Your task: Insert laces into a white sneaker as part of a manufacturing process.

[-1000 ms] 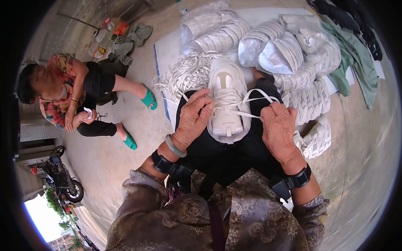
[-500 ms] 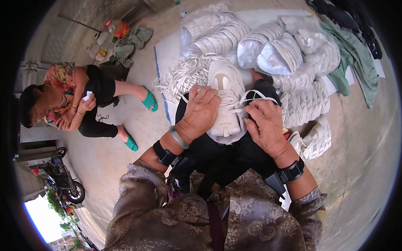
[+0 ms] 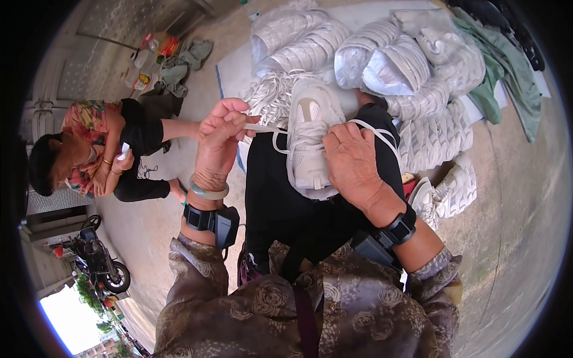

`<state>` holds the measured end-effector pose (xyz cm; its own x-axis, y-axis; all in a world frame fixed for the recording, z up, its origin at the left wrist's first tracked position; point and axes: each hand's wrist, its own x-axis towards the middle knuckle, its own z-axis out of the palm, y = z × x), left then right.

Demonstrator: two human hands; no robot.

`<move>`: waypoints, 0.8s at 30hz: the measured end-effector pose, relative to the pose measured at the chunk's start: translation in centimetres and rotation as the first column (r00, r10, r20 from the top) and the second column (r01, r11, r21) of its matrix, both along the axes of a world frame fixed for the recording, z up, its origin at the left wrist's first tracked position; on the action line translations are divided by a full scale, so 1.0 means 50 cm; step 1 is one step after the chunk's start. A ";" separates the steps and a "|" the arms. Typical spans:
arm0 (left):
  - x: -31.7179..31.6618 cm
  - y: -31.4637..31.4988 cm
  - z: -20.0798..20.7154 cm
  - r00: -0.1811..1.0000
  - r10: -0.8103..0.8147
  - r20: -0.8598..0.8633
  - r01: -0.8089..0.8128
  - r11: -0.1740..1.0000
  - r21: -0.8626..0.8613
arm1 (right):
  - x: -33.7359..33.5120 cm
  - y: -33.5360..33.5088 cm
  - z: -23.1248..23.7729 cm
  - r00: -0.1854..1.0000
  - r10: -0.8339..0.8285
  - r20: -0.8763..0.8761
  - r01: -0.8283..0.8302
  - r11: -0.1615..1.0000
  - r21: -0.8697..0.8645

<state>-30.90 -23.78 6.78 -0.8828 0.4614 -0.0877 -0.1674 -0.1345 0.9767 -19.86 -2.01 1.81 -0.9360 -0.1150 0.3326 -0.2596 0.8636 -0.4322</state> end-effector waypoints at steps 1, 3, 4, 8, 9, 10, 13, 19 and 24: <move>-0.004 -0.013 0.003 0.997 0.077 0.022 -0.078 0.992 0.094 | 0.004 0.002 0.001 1.000 0.013 0.016 -0.015 0.997 0.076; 0.001 -0.045 0.009 0.992 0.121 -0.021 -0.114 0.969 0.219 | 0.015 0.004 0.005 0.998 0.047 0.032 -0.053 0.976 0.211; 0.006 -0.058 0.009 0.988 0.146 -0.039 -0.130 0.952 0.276 | 0.023 0.007 0.006 0.997 0.043 0.068 -0.059 0.968 0.243; 0.041 -0.100 0.012 0.998 0.014 -0.064 -0.014 1.000 0.003 | 0.035 0.022 0.004 0.998 0.047 0.049 -0.058 0.964 0.259; 0.052 -0.106 0.011 0.995 0.034 -0.092 -0.051 0.980 -0.194 | 0.035 0.025 0.000 0.997 0.041 0.057 -0.054 0.969 0.240; 0.057 -0.112 0.010 0.990 -0.006 -0.142 -0.037 0.954 -0.299 | 0.035 0.028 -0.004 0.994 0.029 0.105 -0.053 0.973 0.225; 0.070 -0.123 0.001 0.950 -0.136 -0.282 -0.044 0.834 -0.550 | 0.040 0.036 -0.015 0.997 0.030 0.073 -0.036 0.995 0.090; 0.078 -0.146 -0.024 0.916 -0.266 -0.298 -0.105 0.560 -0.822 | 0.049 0.032 -0.032 0.999 0.021 0.026 -0.020 0.999 -0.031; 0.082 -0.138 -0.075 0.751 -0.342 -0.565 -0.367 0.496 -0.787 | 0.052 0.033 -0.034 0.999 0.036 0.007 -0.036 0.998 -0.059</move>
